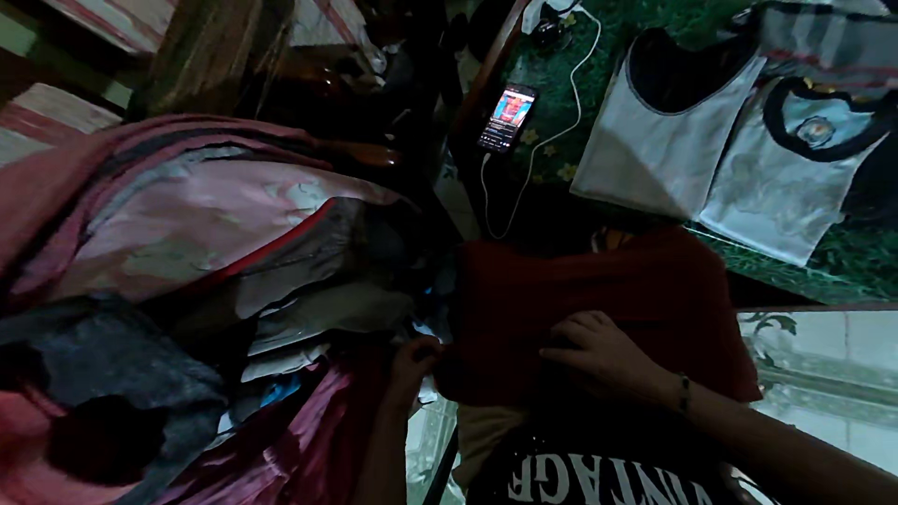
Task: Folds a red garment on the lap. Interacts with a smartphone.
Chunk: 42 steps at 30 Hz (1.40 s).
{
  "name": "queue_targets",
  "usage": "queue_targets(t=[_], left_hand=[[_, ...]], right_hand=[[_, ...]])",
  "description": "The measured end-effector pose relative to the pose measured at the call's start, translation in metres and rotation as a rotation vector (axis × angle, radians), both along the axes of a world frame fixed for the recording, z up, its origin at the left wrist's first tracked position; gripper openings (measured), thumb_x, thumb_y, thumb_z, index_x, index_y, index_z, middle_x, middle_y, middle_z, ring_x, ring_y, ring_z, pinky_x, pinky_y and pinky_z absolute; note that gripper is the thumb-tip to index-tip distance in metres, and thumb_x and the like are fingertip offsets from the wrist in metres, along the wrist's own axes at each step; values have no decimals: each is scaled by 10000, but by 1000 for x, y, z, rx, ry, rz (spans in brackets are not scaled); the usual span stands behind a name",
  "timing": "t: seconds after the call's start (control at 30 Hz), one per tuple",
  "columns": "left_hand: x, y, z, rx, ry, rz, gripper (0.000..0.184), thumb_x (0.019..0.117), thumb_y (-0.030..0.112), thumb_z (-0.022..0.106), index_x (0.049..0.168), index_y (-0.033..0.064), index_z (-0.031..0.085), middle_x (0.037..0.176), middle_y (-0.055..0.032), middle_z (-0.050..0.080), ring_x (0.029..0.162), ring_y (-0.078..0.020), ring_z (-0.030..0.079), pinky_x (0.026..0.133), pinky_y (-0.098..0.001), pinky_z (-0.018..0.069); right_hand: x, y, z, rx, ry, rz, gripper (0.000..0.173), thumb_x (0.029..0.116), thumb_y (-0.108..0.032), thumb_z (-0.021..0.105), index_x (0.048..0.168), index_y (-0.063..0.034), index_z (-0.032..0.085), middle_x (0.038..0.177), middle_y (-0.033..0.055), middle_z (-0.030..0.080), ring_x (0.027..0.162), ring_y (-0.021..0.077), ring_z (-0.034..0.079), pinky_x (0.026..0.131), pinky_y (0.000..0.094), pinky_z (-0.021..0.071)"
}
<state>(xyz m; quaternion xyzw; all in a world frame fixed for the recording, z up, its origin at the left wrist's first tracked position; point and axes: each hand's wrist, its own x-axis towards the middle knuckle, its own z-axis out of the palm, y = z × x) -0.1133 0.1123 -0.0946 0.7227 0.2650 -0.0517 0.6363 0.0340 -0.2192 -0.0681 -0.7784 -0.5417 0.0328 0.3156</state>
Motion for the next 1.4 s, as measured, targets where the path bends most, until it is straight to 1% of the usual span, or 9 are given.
queue_targets(t=[0.13, 0.33, 0.43, 0.5, 0.73, 0.93, 1.13, 1.27, 1.4], left_hand=[[4, -4, 4, 112, 40, -38, 175, 867, -49, 576, 1032, -22, 627, 1051, -47, 644, 938, -76, 626, 821, -269, 552], [10, -47, 35, 678, -137, -117, 202, 874, 48, 616, 1046, -45, 664, 1216, -249, 594, 1145, -334, 584, 946, -451, 523], [5, -77, 43, 775, -199, -271, 553, 948, 368, 641, 1371, 13, 601, 1417, -271, 525, 1327, -419, 497, 1091, -566, 422], [-2, -90, 28, 879, -188, -426, 792, 985, 631, 448, 1531, 57, 453, 1578, -280, 370, 1461, -482, 342, 1148, -670, 294], [-12, -97, 12, 942, -34, -526, 857, 951, 716, 406, 1601, 160, 357, 1654, -298, 168, 1510, -544, 154, 1127, -765, 208], [19, -94, 52, 974, 3, -620, 1005, 905, 821, 332, 1623, 121, 286, 1663, -297, 129, 1500, -588, 92, 1089, -826, 123], [147, -114, 83, 859, -168, -826, 680, 1051, 579, 357, 1558, 134, 438, 1615, -155, 380, 1529, -387, 258, 1216, -667, 143], [232, -141, 66, 566, -79, -985, 520, 1097, 416, 394, 1466, 74, 526, 1457, -162, 553, 1383, -278, 504, 1178, -469, 374], [277, -155, 35, 288, 127, -1060, 580, 1058, 477, 489, 1479, 77, 491, 1415, -174, 582, 1312, -270, 567, 1126, -490, 431]], right_hand=[[12, -7, -1, 7, 49, -144, 289, 929, -88, 575, 1153, -183, 730, 1154, 104, 682, 1112, 325, 625, 906, 530, 517], [25, -3, -9, 25, 127, -151, 296, 981, -103, 551, 1209, -187, 720, 1241, 42, 687, 1179, 272, 610, 966, 491, 513], [29, 0, -10, 10, 126, -102, 259, 968, -103, 558, 1133, -188, 738, 1153, 28, 709, 1174, 278, 608, 969, 516, 489], [30, 0, -11, -3, 120, -115, 209, 946, -104, 579, 1056, -165, 746, 1080, 45, 715, 1141, 293, 619, 945, 525, 488], [33, -9, -15, -47, 195, -287, 162, 969, -104, 569, 994, -107, 730, 1015, 59, 732, 1112, 313, 637, 923, 545, 488], [71, -36, 1, -170, 134, -441, 209, 983, -189, 627, 1146, -112, 734, 1197, 113, 701, 1258, 370, 571, 990, 614, 462], [140, -50, 10, -442, 186, -507, 359, 1040, -324, 556, 1330, -146, 670, 1353, 116, 647, 1368, 384, 489, 1089, 667, 350], [174, -38, 15, -635, 427, -407, 391, 1044, -426, 544, 1313, -182, 689, 1236, 124, 698, 1240, 376, 585, 1053, 689, 369], [195, -26, 8, -716, 578, -276, 408, 1042, -403, 556, 1370, -175, 640, 1296, 148, 662, 1257, 374, 574, 1082, 700, 327]])
